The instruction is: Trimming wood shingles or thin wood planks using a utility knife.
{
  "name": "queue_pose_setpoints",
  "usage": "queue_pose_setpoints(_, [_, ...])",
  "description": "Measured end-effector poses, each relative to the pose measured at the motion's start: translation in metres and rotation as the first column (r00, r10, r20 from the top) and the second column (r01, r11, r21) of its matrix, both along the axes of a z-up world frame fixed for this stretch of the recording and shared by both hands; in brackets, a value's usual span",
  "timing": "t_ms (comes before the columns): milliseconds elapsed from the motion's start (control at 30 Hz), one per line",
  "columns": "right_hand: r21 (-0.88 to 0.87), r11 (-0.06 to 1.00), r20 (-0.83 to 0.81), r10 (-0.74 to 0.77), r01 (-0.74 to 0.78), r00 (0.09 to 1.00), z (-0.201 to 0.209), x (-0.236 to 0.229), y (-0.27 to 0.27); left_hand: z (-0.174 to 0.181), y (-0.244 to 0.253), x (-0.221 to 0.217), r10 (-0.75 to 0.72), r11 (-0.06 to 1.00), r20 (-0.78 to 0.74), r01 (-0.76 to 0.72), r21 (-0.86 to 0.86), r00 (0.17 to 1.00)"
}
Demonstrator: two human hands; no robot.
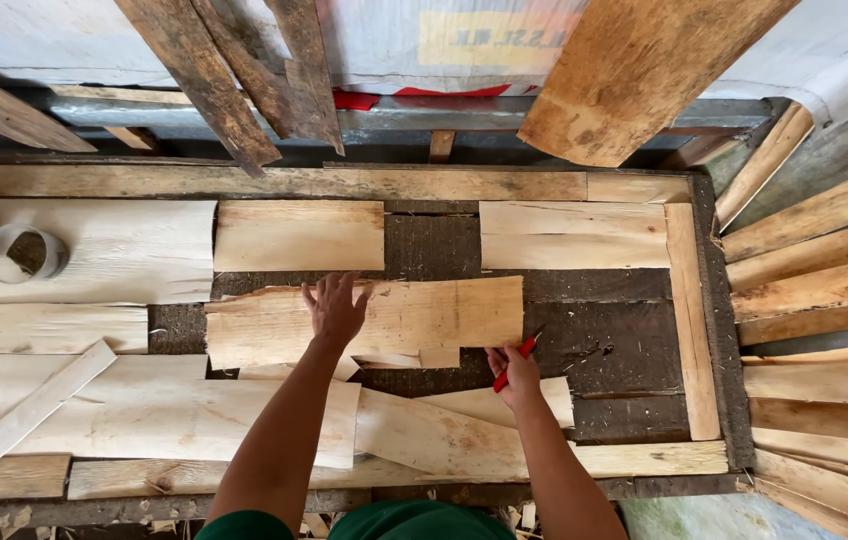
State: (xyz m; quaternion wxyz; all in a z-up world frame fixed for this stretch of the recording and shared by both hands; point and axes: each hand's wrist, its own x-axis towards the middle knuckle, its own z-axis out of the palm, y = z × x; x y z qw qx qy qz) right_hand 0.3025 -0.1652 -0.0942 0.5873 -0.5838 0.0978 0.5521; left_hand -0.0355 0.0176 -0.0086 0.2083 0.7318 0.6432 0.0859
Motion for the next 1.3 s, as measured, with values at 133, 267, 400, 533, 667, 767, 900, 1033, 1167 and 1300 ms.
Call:
queue_pose_setpoints(133, [-0.036,0.998,0.0,0.048,-0.048,0.999,-0.021,0.005,-0.004,-0.013,-0.001,0.012,-0.045,0.999,-0.05,0.044,-0.018,0.998])
queue_pose_setpoints(267, [-0.072,0.987,0.086,0.149,-0.143,0.985,-0.022,0.006,-0.007,-0.016,-0.021,0.054,-0.242,0.968,-0.121,0.231,-0.098,0.963])
queue_pose_setpoints(400, [-0.268,0.922,0.36,0.366,-0.28,0.858,0.01,0.003,-0.011,-0.032,-0.058,0.121,-0.439,0.891,-0.039,0.429,-0.147,0.898])
queue_pose_setpoints(533, [-0.321,0.915,0.548,0.389,-0.242,0.741,0.033,0.017,-0.008,-0.03,-0.088,0.173,-0.484,0.859,0.054,0.486,-0.157,0.873])
queue_pose_setpoints(667, [-0.247,0.911,0.615,0.41,-0.33,0.674,0.033,0.038,-0.016,-0.027,-0.104,0.204,-0.443,0.876,0.016,0.436,-0.207,0.897])
queue_pose_setpoints(767, [-0.271,0.857,0.708,0.486,-0.438,0.512,0.05,0.041,-0.004,-0.028,-0.102,0.214,-0.44,0.872,-0.055,0.411,-0.267,0.896])
queue_pose_setpoints(900, [-0.396,0.787,0.724,0.585,-0.473,0.366,0.072,0.038,0.012,-0.028,-0.099,0.22,-0.492,0.841,-0.173,0.414,-0.349,0.854])
queue_pose_setpoints(1033, [-0.454,0.739,0.719,0.634,-0.498,0.285,0.086,0.031,0.03,-0.029,-0.099,0.221,-0.476,0.853,-0.182,0.402,-0.332,0.86])
queue_pose_setpoints(1167, [-0.435,0.753,0.827,0.551,-0.494,0.113,0.076,0.033,0.042,-0.033,-0.097,0.222,-0.486,0.847,-0.181,0.41,-0.338,0.855])
queue_pose_setpoints(1300, [-0.424,0.741,0.851,0.523,-0.521,0.051,0.064,0.034,0.046,-0.021,-0.098,0.222,-0.475,0.847,-0.175,0.394,-0.357,0.863])
